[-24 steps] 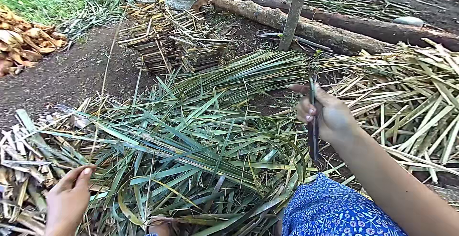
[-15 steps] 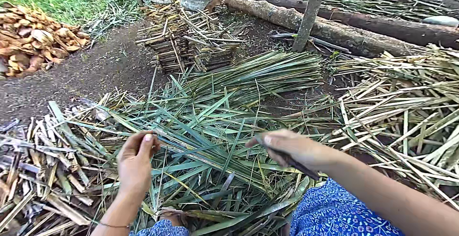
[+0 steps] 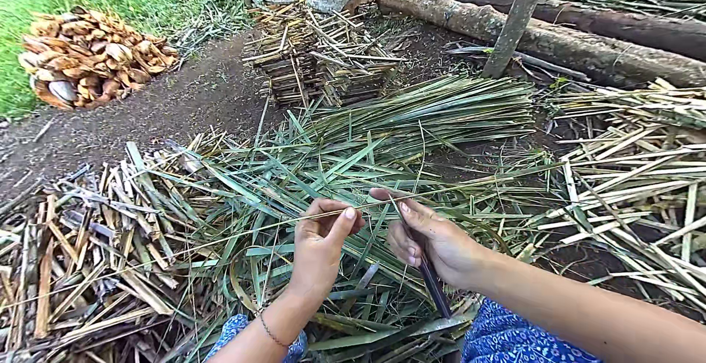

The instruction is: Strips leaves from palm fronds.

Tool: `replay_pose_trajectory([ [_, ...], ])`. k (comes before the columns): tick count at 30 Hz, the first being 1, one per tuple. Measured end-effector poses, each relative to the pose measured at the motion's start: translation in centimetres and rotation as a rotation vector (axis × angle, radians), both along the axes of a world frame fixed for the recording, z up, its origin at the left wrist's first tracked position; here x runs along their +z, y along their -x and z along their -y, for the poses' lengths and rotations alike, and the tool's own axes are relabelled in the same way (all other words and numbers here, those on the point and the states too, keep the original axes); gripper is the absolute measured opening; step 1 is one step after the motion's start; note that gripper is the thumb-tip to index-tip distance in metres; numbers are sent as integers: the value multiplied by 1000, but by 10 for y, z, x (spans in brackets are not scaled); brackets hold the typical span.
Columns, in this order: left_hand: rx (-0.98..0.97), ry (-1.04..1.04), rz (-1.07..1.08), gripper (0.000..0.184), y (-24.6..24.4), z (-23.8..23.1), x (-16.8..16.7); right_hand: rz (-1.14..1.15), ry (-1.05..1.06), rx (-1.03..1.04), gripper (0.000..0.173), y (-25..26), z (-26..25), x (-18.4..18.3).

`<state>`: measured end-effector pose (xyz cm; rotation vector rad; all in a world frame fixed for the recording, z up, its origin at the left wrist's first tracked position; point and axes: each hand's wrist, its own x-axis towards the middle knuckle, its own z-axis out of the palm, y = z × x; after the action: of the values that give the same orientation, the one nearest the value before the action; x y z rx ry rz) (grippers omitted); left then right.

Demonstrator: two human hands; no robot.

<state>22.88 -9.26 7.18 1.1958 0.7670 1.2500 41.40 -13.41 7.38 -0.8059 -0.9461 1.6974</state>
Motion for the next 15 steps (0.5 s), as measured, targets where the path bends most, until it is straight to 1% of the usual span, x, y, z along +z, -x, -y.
replay_pose_trajectory([
  [3,-31,-30,23,14,2,-2,-2,20,-32,-76,35,-5,-3,1],
  [6,-51,-155,-15,19,14,-10,-4,18,-58,-170,37,-19,-6,2],
  [9,-15,-260,-46,17,26,-18,-3,35,-63,-272,41,-34,-9,5],
  [11,46,-320,-63,13,28,-18,-1,42,-54,-322,44,-39,-10,7],
  [13,85,-355,-69,13,26,-16,0,43,-48,-319,45,-39,-10,7],
  [15,84,-371,-67,14,23,-11,0,48,-58,-237,44,-33,-6,9],
])
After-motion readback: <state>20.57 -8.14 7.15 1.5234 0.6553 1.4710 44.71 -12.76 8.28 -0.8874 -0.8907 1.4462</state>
